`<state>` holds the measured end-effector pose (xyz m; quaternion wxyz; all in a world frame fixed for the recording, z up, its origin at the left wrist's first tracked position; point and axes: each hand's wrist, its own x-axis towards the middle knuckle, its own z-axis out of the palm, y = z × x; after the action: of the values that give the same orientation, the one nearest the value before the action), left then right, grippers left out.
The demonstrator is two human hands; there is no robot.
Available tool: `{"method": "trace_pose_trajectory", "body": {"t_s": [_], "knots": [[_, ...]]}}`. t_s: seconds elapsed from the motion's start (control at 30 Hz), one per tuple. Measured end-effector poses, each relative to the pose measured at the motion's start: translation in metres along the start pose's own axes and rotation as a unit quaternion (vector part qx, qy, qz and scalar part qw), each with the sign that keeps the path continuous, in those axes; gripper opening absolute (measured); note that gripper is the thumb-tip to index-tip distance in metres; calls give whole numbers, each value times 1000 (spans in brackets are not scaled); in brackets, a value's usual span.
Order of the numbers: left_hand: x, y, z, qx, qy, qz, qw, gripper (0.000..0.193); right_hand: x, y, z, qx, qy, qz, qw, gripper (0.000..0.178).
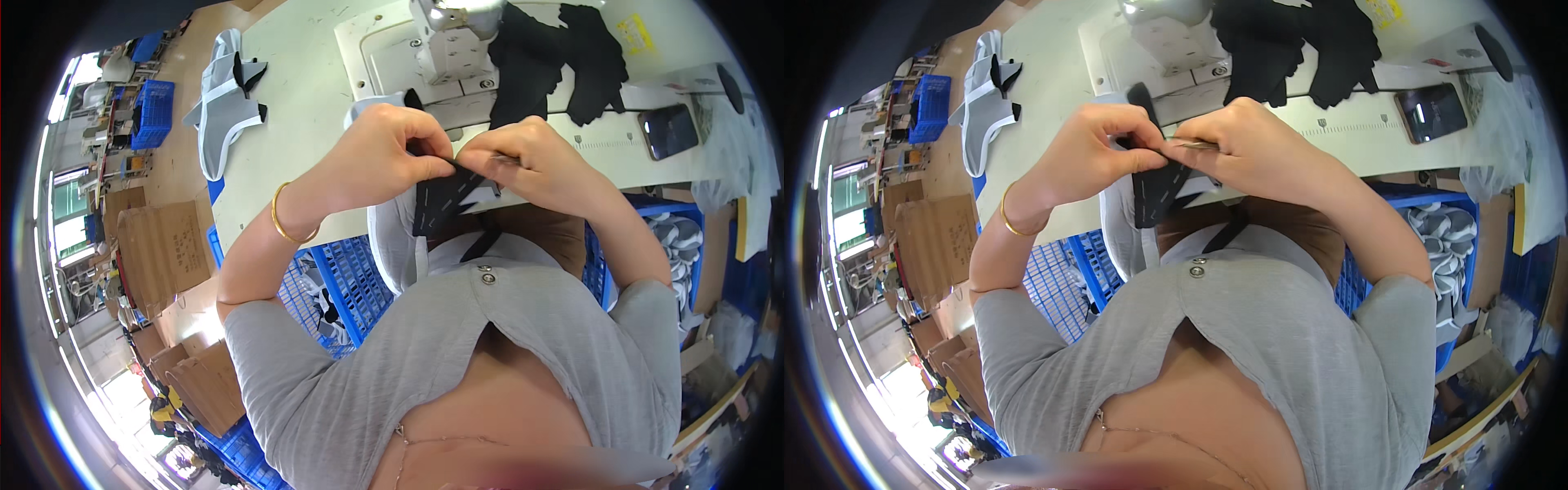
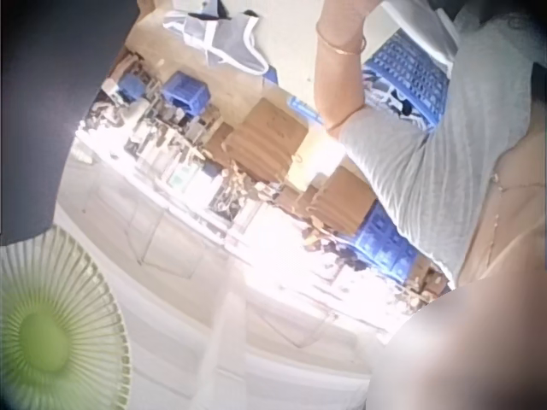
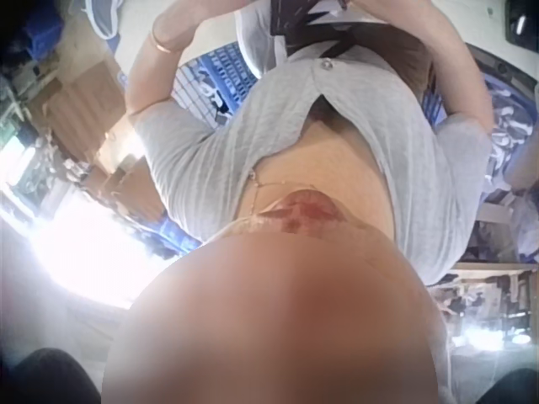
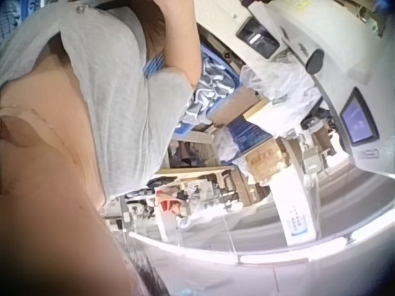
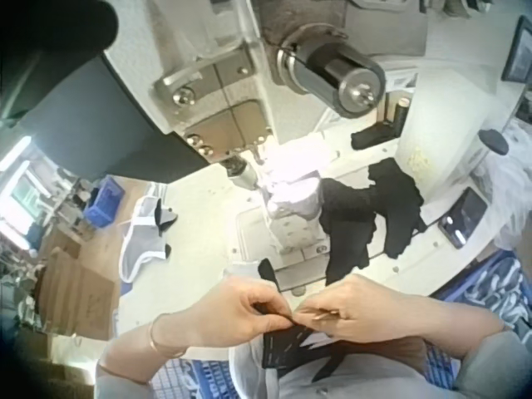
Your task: Stitching and trimming black fabric shoe components using an industrial sewing machine.
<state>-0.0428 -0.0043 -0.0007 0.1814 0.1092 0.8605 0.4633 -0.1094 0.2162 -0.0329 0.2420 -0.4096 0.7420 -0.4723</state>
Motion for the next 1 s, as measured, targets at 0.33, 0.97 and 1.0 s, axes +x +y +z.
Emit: {"method": "trace_pose_trajectory", "body": {"t_s": [0.33, 0.97, 1.0], "knots": [[6, 2, -1, 25, -49, 39, 998, 6, -4, 12, 3, -59, -34, -116, 991, 14], [8, 7, 0, 166, -13, 148, 975, 15, -7, 1, -7, -87, -53, -69, 992, 12], [7, 8, 0, 166, -7, 150, 975, 15, -6, 2, -7, -89, -47, -85, 991, 10]]}}
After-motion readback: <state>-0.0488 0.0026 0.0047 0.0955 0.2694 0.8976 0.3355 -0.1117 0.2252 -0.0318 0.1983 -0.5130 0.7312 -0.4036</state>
